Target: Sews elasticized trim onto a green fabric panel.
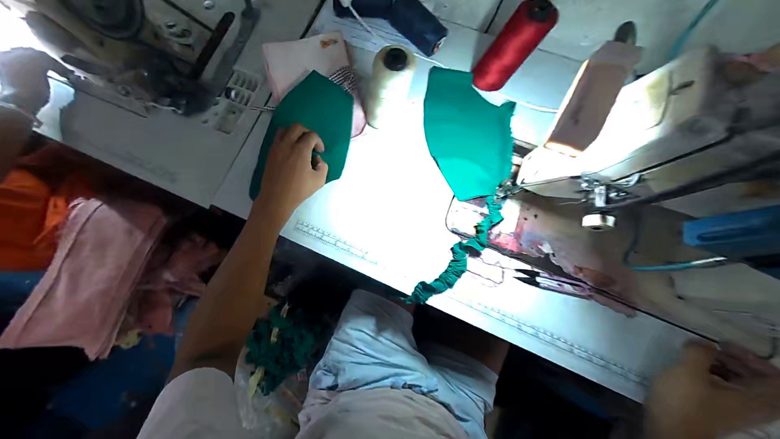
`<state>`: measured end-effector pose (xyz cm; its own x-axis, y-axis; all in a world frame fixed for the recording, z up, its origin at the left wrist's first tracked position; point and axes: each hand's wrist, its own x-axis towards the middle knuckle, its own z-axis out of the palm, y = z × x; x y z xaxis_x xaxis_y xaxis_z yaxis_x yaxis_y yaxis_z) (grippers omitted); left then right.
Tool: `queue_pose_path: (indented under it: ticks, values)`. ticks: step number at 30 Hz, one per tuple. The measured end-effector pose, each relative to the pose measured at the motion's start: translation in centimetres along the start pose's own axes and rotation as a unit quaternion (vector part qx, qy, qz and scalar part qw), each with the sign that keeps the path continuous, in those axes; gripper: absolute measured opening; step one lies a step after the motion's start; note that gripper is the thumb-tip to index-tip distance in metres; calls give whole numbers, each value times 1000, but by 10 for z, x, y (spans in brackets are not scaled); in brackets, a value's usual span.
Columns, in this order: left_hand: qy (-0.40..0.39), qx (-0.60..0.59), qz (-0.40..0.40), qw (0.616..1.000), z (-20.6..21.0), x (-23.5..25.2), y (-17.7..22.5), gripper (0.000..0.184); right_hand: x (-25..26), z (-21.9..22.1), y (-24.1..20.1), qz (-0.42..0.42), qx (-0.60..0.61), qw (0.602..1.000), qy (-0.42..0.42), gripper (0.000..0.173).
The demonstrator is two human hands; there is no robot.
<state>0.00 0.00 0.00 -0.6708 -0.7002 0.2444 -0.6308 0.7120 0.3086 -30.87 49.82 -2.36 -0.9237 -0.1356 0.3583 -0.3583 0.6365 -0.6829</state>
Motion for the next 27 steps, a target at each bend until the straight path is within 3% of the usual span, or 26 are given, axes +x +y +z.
queue_pose_path:
  ticks: [5,8,13,18,23,27]
  values:
    - [-129,92,-20,987,-19,12,27,23,-1,4,4,-2,-94,994,-56,44]
    - [-133,103,-2,986,-14,14,31,17,0,2,1,7,-98,994,-56,44]
    - [-178,150,26,972,-13,22,29,28,0,0,4,10,-93,993,-70,44]
    - [-212,100,69,970,-29,26,23,22,2,2,9,29,-95,993,-70,44]
    - [-190,129,70,971,-22,25,26,21,2,1,4,41,-97,992,-72,44]
    - [-150,24,80,985,-17,26,6,20,3,1,6,29,-99,993,-65,42]
